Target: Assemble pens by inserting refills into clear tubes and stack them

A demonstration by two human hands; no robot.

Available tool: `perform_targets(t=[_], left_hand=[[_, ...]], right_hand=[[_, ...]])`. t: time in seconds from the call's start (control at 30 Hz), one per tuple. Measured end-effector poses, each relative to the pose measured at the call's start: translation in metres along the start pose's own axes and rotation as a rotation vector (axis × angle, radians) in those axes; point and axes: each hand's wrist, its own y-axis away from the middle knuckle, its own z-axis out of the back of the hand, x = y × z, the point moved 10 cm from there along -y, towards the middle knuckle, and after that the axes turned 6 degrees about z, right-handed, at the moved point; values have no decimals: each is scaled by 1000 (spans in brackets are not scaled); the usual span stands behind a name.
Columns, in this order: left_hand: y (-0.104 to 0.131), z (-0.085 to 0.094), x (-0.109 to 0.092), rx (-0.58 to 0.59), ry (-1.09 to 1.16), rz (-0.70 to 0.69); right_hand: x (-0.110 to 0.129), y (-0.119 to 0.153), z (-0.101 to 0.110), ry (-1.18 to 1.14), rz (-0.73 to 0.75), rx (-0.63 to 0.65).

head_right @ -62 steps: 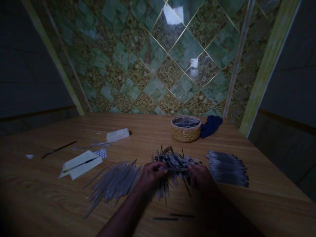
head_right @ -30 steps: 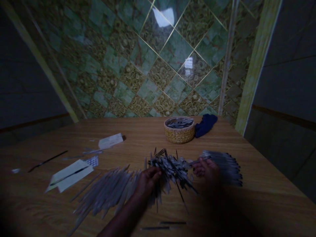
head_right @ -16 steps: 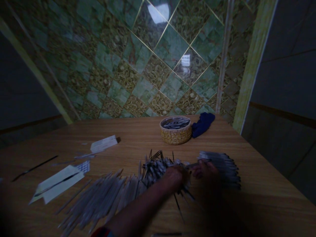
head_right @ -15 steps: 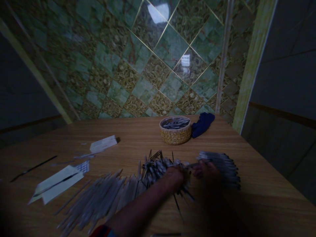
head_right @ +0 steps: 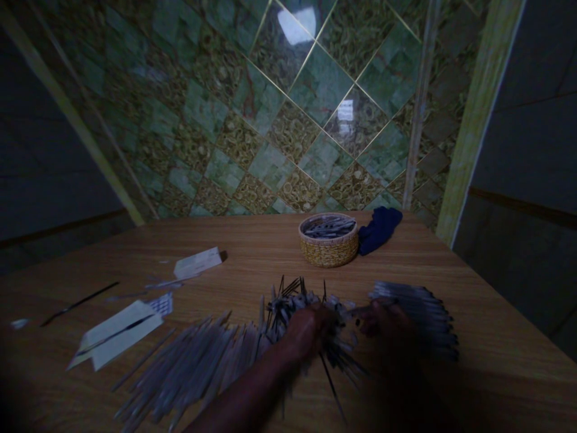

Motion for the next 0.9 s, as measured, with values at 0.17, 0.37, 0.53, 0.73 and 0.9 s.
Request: perform_targets(t=[0.17,0.37,0.53,0.73,0.9], left_hand=[[34,27,76,-299,953,393],[78,-4,121,-393,1614,697],[88,-15,115,-348,1882,705],[92,-20,110,-338,2039,736],[94,-20,113,-358,2056,722]], right_hand=[[13,14,-28,-156,-78,169],[50,33,-65,-87,69,377],[74,44,-89,111,220,453],[72,49,-104,198,276,513],[70,47,-107,201,290,484]])
